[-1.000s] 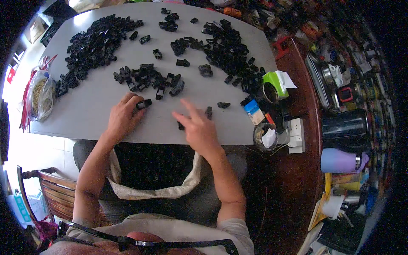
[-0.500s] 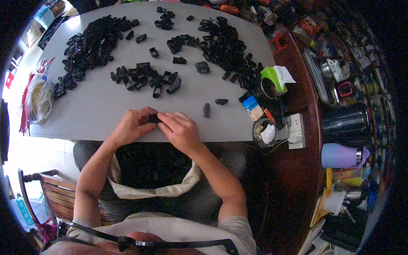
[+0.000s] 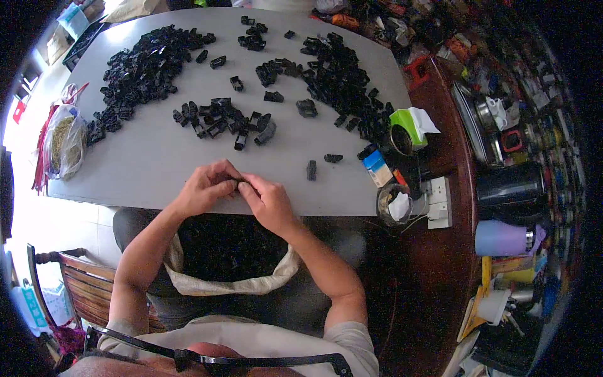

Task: The person sorts small black plastic components by hand from a table into a white bag.

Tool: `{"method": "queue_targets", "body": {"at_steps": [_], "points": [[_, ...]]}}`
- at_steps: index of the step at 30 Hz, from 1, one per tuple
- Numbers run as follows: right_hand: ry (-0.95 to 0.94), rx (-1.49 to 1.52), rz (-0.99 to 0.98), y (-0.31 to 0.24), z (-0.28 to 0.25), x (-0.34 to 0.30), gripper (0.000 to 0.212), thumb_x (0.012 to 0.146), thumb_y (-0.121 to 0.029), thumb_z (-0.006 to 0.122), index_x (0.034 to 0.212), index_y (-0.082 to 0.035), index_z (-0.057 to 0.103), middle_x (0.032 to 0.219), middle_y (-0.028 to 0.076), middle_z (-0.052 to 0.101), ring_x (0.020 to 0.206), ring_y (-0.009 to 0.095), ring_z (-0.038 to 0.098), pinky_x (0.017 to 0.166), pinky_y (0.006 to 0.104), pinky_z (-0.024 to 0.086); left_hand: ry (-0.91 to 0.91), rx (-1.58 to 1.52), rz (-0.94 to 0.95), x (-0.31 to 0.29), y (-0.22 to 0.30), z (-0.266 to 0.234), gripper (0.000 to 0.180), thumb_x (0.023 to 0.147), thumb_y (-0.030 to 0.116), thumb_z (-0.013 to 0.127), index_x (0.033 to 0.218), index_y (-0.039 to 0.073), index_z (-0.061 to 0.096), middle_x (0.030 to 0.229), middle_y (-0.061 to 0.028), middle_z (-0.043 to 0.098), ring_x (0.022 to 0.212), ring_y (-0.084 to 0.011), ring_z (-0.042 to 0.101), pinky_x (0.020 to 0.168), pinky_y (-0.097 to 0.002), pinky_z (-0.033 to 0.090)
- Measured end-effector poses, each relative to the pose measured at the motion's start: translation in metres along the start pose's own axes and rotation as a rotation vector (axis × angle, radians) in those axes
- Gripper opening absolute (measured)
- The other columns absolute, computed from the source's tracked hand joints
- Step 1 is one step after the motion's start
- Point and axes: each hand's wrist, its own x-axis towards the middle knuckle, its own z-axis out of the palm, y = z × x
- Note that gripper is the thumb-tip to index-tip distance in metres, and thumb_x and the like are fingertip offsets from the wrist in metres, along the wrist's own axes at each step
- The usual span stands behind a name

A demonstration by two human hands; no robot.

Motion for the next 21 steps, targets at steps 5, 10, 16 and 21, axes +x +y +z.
{"method": "queue_targets", "body": {"at_steps": [5,10,16,21], "points": [[-0.126,0.208,0.220,0.006,-0.009,-0.003,0.030,0.103,-0.021,0.068,0.122,0.002,0.072,0.096,0.019,0.077,0.087,0.019,0.076,0.078,0.0358,0.058,-0.026,0.264,0.021,-0.001,0.023,0.004,0.023,0.101,0.013,0.068,0.120,0.000,0.067,0.094,-0.0143,0.074,0.083,-0.0210,0.074,0.076,-0.0358,0.059],[-0.562,0.080,0.236,-0.016,-0.038,-0.002,0.027,0.101,-0.022,0.072,0.115,0.000,0.076,0.087,0.012,0.077,0.080,0.013,0.070,0.075,0.0337,0.057,0.336,0.833,0.141,0.005,0.022,-0.034,0.026,0.099,0.008,0.064,0.125,0.006,0.067,0.121,-0.0152,0.069,0.091,-0.0334,0.074,0.078,-0.0417,0.060],[0.114,-0.595,0.063,0.015,-0.068,-0.001,0.020,0.099,-0.019,0.067,0.114,-0.012,0.078,0.103,0.015,0.077,0.090,0.040,0.074,0.077,0.0480,0.061,0.544,1.371,0.109,0.024,0.014,-0.061,0.025,0.093,0.005,0.061,0.117,0.008,0.067,0.142,-0.0120,0.057,0.121,-0.0345,0.065,0.088,-0.0463,0.061],[0.101,-0.928,0.062,0.016,-0.096,0.001,0.042,0.089,-0.002,0.063,0.129,-0.013,0.074,0.149,0.016,0.059,0.128,0.039,0.061,0.101,0.0487,0.056,0.477,1.365,0.158,0.009,0.010,-0.057,0.022,0.092,0.008,0.064,0.114,0.008,0.066,0.132,-0.0102,0.062,0.123,-0.0330,0.064,0.088,-0.0454,0.060]]}}
